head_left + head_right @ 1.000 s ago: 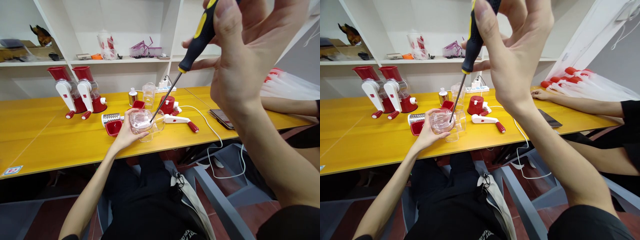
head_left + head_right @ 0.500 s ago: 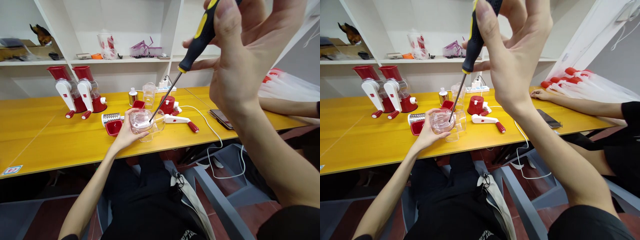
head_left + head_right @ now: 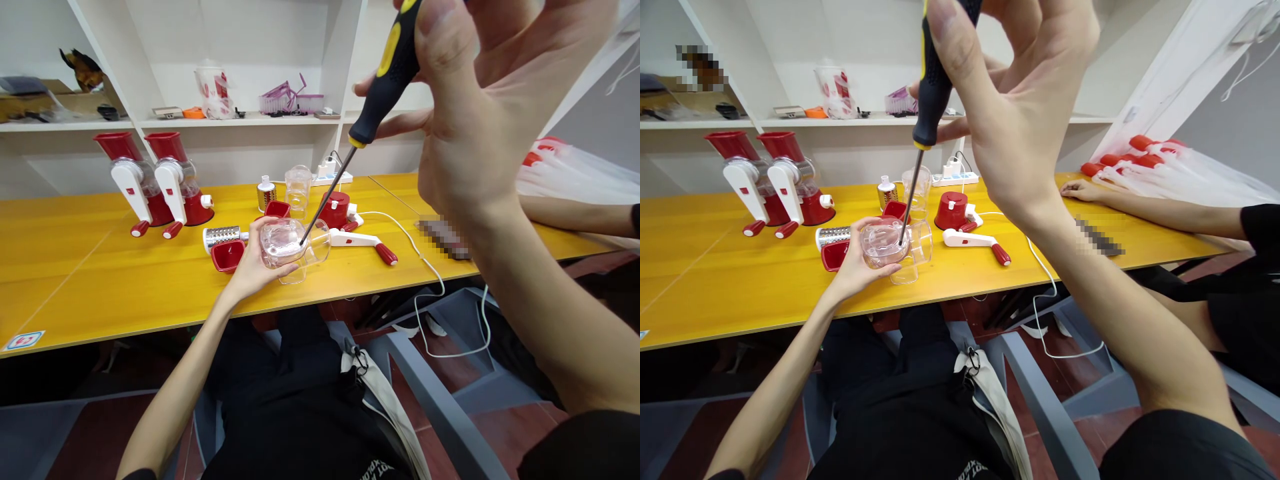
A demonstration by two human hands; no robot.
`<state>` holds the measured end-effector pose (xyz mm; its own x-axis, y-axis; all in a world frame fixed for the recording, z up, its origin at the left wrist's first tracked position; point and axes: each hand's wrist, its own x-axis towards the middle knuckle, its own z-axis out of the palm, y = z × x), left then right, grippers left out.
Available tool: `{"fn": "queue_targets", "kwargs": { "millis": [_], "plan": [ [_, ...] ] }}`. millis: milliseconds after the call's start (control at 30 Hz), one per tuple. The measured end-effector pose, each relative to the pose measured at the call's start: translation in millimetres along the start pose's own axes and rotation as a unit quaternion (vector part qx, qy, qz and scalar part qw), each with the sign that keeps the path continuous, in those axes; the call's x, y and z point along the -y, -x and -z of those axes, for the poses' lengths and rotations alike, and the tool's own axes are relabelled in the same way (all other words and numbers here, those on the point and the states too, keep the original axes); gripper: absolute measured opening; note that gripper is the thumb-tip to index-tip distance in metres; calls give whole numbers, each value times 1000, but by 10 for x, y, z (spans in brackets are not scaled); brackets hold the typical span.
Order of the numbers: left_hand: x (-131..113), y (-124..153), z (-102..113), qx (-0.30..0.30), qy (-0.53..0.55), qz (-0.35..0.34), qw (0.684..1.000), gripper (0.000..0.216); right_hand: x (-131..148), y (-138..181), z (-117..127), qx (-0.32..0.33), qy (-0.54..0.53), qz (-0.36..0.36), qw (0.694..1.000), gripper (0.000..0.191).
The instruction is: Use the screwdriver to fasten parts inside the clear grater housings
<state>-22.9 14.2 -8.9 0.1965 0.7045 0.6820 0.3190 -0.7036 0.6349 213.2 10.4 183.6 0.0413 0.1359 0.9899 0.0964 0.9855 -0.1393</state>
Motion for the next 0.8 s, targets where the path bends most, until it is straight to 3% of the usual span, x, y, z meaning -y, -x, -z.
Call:
{"fn": "queue_targets", "kwargs": {
  "millis": [133,333,567,800],
  "plan": [
    [10,-2,-3,-4,-6,-9,1000,90,-14,-11,13,37,11,33,999,23],
    [-2,3,0,-2,0,-4,1000,89,-57,-20,27,-4,-20,8,1000,24],
    [1,0,-1,1,5,0,1000,90,-42,-14,4,1,-12,15,1000,24],
    [-4,4,-3,2,8,2,1000,89,-50,-9,19,-31,-18,-21,999,28]
  ]
}}
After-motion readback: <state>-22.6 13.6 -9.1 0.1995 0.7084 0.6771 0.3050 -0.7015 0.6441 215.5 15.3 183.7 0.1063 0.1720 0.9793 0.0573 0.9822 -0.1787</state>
